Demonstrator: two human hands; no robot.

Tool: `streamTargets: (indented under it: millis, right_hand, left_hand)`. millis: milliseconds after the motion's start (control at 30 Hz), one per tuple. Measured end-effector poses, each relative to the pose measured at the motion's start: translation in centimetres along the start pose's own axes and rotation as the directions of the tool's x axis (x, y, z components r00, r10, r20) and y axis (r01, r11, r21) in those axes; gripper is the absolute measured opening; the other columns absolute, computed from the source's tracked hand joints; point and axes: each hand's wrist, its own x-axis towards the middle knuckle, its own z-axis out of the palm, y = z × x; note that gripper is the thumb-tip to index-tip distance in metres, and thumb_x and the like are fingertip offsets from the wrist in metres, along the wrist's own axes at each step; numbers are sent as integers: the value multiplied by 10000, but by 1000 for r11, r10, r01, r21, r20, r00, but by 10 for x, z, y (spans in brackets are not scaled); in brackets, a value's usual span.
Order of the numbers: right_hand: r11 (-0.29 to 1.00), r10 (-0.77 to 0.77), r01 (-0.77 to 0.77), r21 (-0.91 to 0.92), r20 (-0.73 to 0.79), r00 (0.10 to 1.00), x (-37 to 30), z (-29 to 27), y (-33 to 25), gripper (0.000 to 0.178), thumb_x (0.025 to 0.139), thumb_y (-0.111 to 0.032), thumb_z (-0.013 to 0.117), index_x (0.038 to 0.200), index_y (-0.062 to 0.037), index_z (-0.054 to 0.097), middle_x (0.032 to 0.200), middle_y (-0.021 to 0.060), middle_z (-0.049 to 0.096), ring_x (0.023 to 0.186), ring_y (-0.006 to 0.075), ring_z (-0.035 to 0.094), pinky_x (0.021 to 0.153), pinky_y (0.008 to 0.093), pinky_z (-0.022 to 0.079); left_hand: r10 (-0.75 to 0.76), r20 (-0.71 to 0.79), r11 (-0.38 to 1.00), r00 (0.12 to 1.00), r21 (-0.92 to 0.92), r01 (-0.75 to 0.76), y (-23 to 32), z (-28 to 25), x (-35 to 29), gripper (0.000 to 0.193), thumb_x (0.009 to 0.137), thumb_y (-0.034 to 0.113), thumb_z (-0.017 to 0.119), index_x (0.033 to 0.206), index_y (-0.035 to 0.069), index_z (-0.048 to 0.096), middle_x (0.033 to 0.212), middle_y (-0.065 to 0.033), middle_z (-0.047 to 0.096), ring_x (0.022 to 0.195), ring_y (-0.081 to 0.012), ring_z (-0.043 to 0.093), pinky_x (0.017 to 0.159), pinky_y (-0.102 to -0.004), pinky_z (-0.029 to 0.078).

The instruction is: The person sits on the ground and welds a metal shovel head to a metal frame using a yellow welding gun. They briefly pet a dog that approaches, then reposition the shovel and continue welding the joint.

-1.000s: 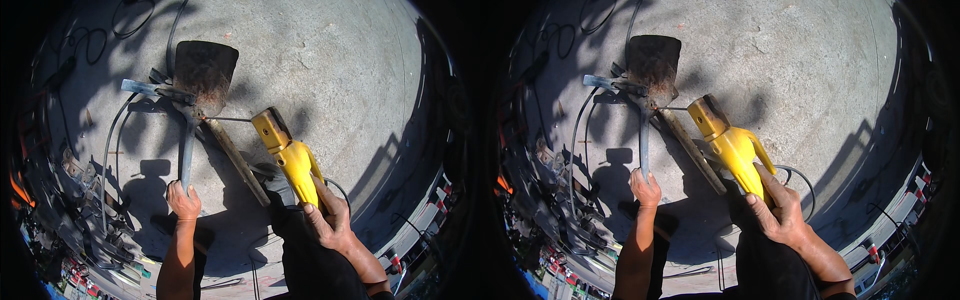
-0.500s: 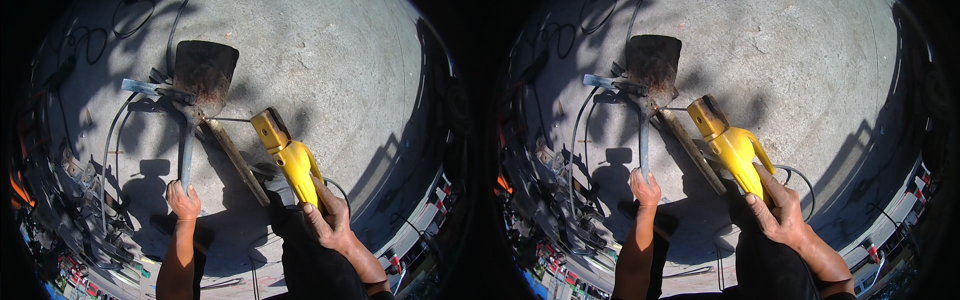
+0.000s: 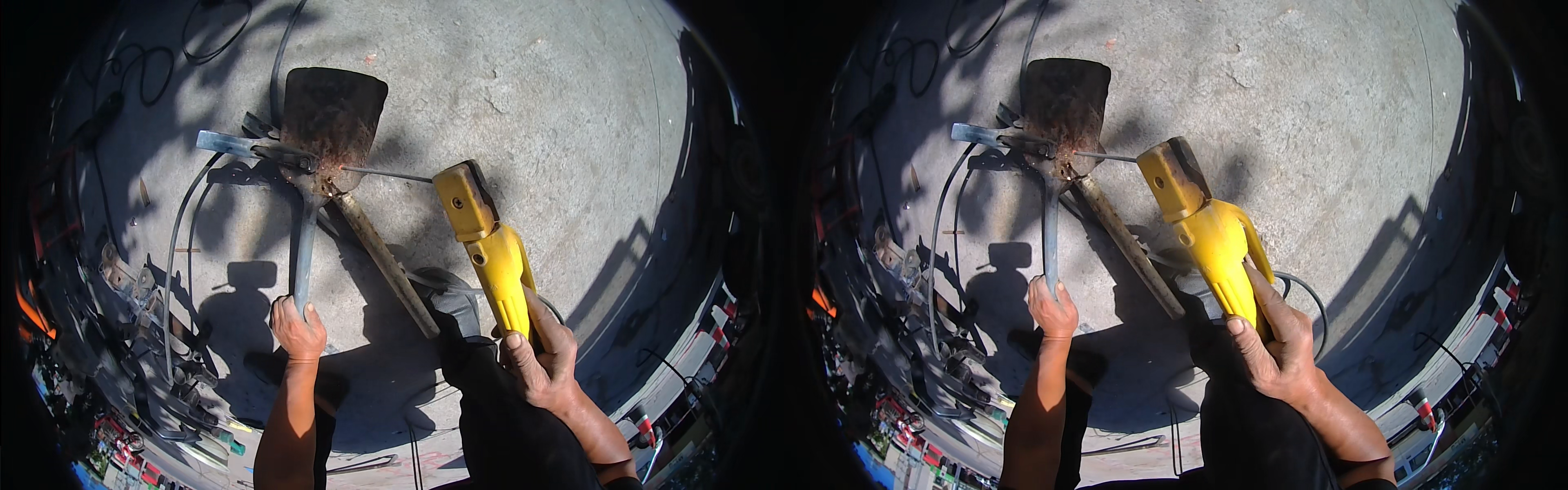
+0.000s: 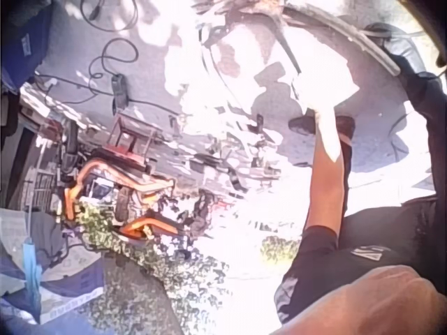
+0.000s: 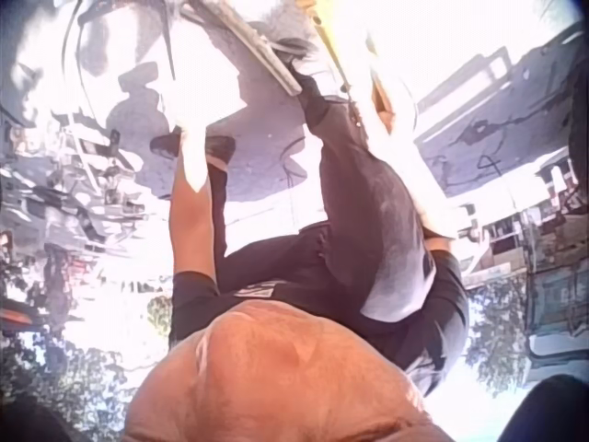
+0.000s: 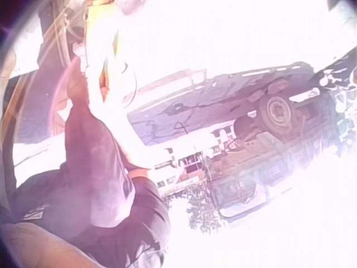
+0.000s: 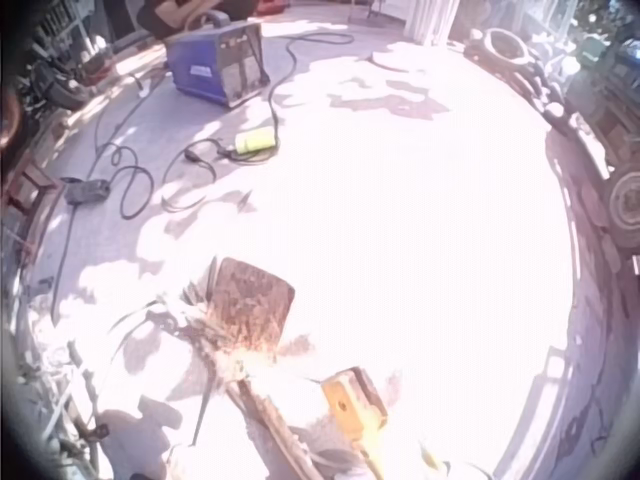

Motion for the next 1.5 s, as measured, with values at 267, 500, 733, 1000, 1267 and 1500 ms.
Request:
streamTargets:
  millis: [267,500,733,1000,1267,1500]
  right_hand:
    - [998,46,-43,-45,59,997,1,-2,-4,545,1000,-157,679,1440,109,500,883,149,705,711,153,656,689,272,497]
    - [997,69,-65,-49,91,993,3,-2,-5,546,993,-151,687,1446,92,505,917,162,709,730,160,664,700,283,503]
    - [997,56,-50,-61,95,994,4,-1,-3,549,994,-157,691,1447,91,504,949,166,724,752,170,679,716,283,512]
    - [995,64,-54,-88,114,991,6,-1,-6,546,996,-157,688,1444,93,504,970,183,728,760,178,694,711,288,521]
    - [997,54,-46,-69,107,993,6,0,-4,549,1001,-158,680,1452,94,495,927,165,715,731,166,681,690,283,515]
    - [1000,7,-6,30,-11,1000,-1,0,0,558,998,-146,671,1454,113,481,915,167,719,732,164,680,714,281,519]
  left_hand:
    - [-30,30,1000,999,-9,30,1,-1,0,378,1006,336,514,1004,-40,556,967,-246,581,929,-452,572,797,-532,458]
    - [-31,30,1000,999,-4,31,1,-1,0,390,1011,346,507,1008,-41,555,967,-248,582,928,-455,571,799,-532,459]
    - [-27,16,1000,1000,8,27,0,1,-1,396,1015,355,504,1009,-38,554,962,-247,581,923,-454,574,796,-533,462]
    - [-5,10,1000,1000,8,5,1,-1,1,382,1017,347,506,1005,-32,554,939,-239,569,919,-448,576,785,-531,462]
    - [2,12,1000,1000,5,-2,1,-1,1,378,1016,340,505,995,-35,548,925,-239,557,911,-450,571,794,-533,459]
    - [8,-1,1000,1000,16,-8,-2,1,-1,384,1014,339,507,1002,-43,547,939,-249,562,925,-453,573,809,-534,461]
